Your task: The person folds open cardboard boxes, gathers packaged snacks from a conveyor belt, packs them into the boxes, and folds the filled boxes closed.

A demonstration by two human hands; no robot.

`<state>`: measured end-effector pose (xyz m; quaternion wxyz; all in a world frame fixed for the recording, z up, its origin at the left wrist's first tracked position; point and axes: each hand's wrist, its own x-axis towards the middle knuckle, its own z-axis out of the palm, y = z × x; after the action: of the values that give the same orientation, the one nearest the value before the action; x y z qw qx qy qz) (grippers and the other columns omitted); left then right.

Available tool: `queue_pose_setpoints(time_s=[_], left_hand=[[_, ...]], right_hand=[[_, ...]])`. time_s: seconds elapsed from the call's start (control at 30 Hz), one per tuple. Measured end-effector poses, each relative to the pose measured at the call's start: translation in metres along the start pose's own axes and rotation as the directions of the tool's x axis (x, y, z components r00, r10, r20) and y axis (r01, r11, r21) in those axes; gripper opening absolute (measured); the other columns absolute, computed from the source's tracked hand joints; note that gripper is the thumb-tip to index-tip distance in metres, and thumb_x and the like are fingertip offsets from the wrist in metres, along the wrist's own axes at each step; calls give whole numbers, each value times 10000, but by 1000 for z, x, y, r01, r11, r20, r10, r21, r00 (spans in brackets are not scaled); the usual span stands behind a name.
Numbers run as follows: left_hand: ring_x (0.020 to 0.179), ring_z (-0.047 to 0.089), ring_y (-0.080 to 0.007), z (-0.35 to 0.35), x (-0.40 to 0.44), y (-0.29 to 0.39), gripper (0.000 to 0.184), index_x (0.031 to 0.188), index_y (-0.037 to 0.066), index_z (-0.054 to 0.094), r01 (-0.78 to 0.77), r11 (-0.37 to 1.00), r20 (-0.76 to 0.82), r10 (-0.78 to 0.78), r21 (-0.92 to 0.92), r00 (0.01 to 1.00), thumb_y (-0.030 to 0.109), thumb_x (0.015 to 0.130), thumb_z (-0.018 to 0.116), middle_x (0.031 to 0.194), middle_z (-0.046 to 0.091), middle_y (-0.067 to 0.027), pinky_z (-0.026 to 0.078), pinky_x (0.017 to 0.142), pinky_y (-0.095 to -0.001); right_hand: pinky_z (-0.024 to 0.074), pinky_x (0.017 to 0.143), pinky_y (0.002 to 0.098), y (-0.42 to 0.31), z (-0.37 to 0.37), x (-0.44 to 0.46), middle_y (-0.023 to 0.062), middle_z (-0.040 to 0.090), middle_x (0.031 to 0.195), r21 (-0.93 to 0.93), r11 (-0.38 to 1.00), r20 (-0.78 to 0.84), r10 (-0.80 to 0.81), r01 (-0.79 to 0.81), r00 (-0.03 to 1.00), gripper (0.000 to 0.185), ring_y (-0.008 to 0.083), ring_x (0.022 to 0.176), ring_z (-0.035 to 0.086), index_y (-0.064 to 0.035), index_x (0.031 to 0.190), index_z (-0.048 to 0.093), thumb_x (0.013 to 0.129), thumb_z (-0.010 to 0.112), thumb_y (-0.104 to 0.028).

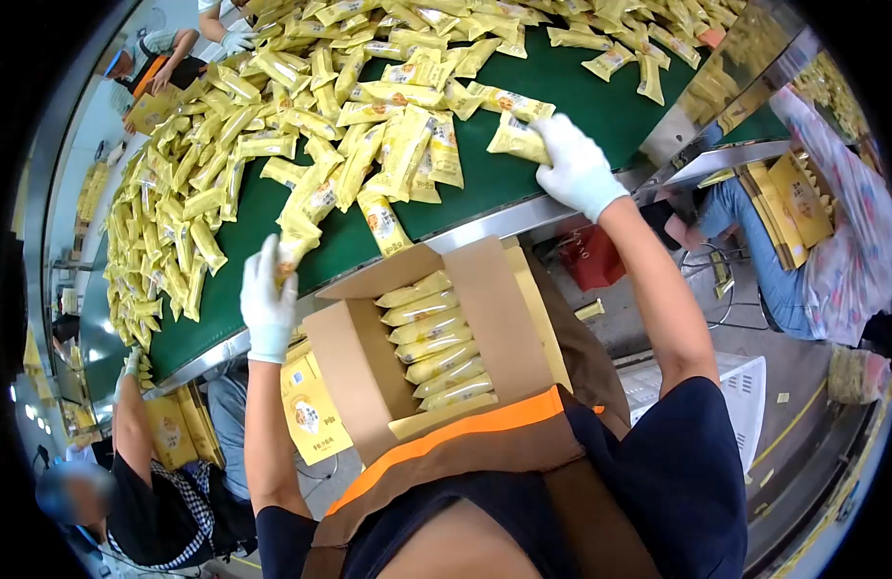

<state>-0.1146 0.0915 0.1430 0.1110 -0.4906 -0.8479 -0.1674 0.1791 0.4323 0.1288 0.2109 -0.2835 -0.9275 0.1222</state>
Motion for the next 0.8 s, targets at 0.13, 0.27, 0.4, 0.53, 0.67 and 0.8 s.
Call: queue_pose_setpoints(time_s=[0.13, 0.27, 0.4, 0.53, 0.67, 0.8], left_hand=[[1019, 604, -357, 5, 15, -46, 678, 1424, 162, 433, 77, 994, 217, -59, -78, 975, 74, 798, 679, 1146, 581, -121, 509, 858, -419], [1058, 597, -330, 15, 28, -51, 673, 1406, 199, 451, 28, 992, 352, -70, 121, 933, 114, 786, 700, 1212, 559, -97, 499, 885, -432], [1053, 607, -304, 18, 20, -72, 667, 1393, 231, 467, 23, 972, 320, -98, 232, 942, 140, 780, 711, 1204, 569, -79, 504, 872, -425], [1042, 616, -352, 30, 24, -85, 643, 1416, 184, 437, 150, 982, 315, -179, 115, 932, 249, 829, 692, 1181, 611, -135, 507, 872, -440], [1048, 612, -381, 43, 21, -94, 691, 1428, 130, 411, 168, 984, 237, -176, 56, 955, 400, 853, 683, 1182, 625, -163, 508, 872, -457], [1047, 585, -383, 38, 10, -74, 704, 1446, 139, 394, 139, 972, 187, -175, 190, 967, 521, 891, 597, 1154, 598, -166, 502, 866, -465]], right_hand=[[489, 894, 445, -20, 14, 39, 118, 601, 1127, 121, 867, -18, -485, 483, 874, 513, 358, 1047, 588, -98, 1130, 551, 648, 576, 76], [515, 853, 401, -46, 50, 81, 103, 669, 1126, -75, 797, 272, -562, 599, 781, 336, 293, 1031, 641, -101, 1088, 637, 760, 613, -32], [552, 742, 437, -70, 41, 85, 138, 720, 853, -285, 892, 567, -138, 350, 812, 202, 334, 830, 704, -70, 938, 703, 766, 658, -164], [514, 833, 433, -50, 24, 72, 169, 697, 1012, -194, 947, 590, -95, 255, 802, 650, 323, 969, 658, -88, 1023, 716, 768, 579, -670], [485, 851, 425, -24, 50, 46, 123, 626, 1021, -54, 941, 187, -321, 335, 929, 519, 327, 985, 593, -75, 996, 641, 878, 544, -571], [470, 811, 403, -42, 17, 6, 93, 604, 969, -91, 905, 341, -363, 415, 867, 469, 291, 944, 599, -105, 1072, 561, 795, 709, -454]])
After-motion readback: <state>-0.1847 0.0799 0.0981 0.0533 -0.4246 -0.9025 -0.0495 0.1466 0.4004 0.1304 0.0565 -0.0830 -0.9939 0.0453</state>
